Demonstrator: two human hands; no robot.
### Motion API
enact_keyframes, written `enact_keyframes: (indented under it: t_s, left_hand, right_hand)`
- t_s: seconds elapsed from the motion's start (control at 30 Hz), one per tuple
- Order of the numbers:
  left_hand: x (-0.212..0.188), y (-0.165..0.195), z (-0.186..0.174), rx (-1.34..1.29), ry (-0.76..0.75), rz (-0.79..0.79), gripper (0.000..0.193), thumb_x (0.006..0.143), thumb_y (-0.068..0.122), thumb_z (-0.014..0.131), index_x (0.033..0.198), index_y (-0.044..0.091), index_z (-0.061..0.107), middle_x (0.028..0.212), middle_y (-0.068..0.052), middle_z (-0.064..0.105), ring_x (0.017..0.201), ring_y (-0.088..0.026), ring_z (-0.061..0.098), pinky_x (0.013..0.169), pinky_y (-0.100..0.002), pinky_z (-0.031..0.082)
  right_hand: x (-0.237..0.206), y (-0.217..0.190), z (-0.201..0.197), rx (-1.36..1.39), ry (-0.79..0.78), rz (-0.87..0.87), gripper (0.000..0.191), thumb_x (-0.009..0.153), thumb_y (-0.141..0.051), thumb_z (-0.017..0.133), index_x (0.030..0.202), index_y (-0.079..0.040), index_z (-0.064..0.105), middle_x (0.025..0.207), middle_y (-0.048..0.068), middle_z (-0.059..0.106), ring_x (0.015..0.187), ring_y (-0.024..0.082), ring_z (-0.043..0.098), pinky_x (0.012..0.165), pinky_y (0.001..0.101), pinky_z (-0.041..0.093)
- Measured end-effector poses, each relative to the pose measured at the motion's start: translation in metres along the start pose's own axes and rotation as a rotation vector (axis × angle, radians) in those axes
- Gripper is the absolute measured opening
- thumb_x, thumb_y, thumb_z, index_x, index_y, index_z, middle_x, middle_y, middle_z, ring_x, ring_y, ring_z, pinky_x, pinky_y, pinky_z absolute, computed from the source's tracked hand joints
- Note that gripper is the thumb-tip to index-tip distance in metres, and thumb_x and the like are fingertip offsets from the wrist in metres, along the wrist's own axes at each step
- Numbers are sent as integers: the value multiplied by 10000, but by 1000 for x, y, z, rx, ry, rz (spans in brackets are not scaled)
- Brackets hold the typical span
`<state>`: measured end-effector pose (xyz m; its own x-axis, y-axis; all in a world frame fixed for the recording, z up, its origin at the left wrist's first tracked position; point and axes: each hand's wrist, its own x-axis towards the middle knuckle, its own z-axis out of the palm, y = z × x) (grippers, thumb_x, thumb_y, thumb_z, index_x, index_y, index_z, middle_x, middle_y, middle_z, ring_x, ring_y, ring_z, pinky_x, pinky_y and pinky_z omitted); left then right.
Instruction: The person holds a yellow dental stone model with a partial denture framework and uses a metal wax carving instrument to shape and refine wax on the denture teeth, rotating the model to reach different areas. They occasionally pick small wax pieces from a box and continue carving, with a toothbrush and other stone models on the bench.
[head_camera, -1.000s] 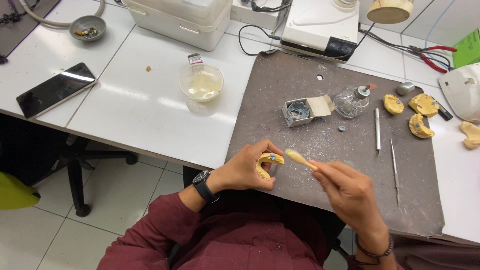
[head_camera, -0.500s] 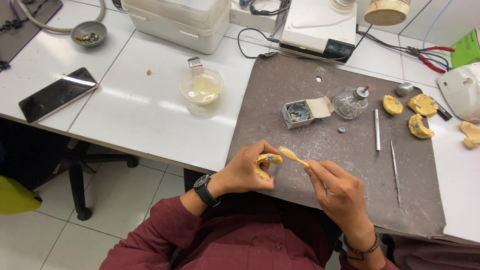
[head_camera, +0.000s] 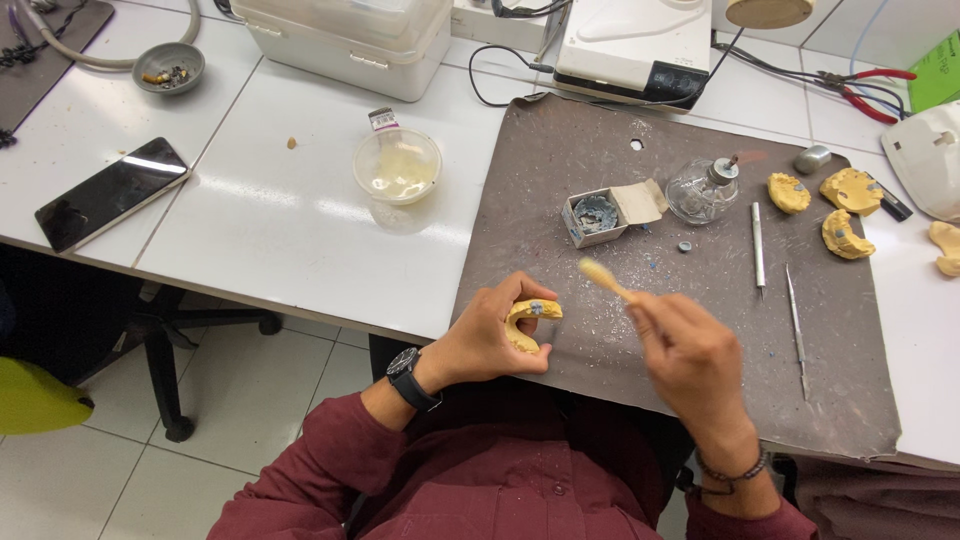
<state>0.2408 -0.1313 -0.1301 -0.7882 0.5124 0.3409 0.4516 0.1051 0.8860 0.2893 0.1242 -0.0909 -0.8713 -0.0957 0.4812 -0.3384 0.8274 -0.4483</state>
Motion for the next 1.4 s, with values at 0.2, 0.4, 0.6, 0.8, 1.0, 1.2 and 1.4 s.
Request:
enact_keyframes:
  t_s: [0.2, 0.4, 0.6, 0.8, 1.0, 1.2, 1.4]
  left_hand:
    - [0, 6, -1, 3, 28, -17, 576, 762, 150, 869, 1241, 53, 564, 792, -3, 592, 685, -78, 579, 613, -236, 497]
    - [5, 14, 3, -8, -5, -89, 588, 762, 166, 891, 1249, 73, 576, 771, 4, 605, 658, -64, 563, 589, -224, 479]
    - [9, 17, 9, -7, 8, -13, 652, 743, 170, 916, 1292, 58, 584, 853, 10, 645, 689, -59, 564, 607, -220, 491]
    - [4, 19, 11, 3, -22, -41, 721, 775, 164, 898, 1412, 65, 576, 786, 5, 588, 688, -62, 547, 622, -230, 487]
    - [8, 16, 14, 35, 19, -37, 660, 777, 202, 912, 1340, 66, 596, 766, 12, 603, 673, -65, 581, 622, -236, 501]
    - [7, 9, 8, 54, 104, -69, 652, 754, 265, 933, 1251, 70, 557, 762, -8, 614, 664, -79, 619, 609, -243, 522]
    - [3, 2, 6, 117, 191, -89, 638, 791, 242, 902, 1264, 42, 523, 765, -48, 641, 631, -144, 657, 568, -282, 529]
  right_hand:
    - [-2, 98, -49, -370, 140, 206, 276, 1074, -152, 717, 1303, 1, 705, 1008, 170, 681, 939, 330, 667, 824, 448, 539]
    - [-19, 150, -87, -442, 12, 485, 389, 928, -299, 862, 1154, 1, 762, 996, 132, 764, 887, 247, 736, 823, 388, 583]
    - [-21, 156, -96, -185, -334, 932, 410, 781, -275, 883, 1073, -1, 794, 771, 131, 811, 658, 189, 760, 650, 326, 613]
    - [-22, 161, -99, -32, -228, 931, 187, 898, -63, 733, 1042, 49, 777, 769, 169, 777, 664, 205, 741, 655, 325, 610]
    - [-12, 125, -60, 979, 149, 415, 140, 1078, -16, 507, 949, 34, 523, 902, 225, 722, 759, 281, 748, 675, 368, 646]
    - [-3, 17, 36, 1337, 49, 283, 125, 1052, -16, 510, 1120, 43, 595, 1093, 240, 711, 1008, 316, 773, 872, 398, 698]
    - [9, -37, 76, 951, 114, 182, 154, 923, 80, 710, 1073, 58, 685, 1121, 188, 727, 1023, 264, 764, 886, 336, 682]
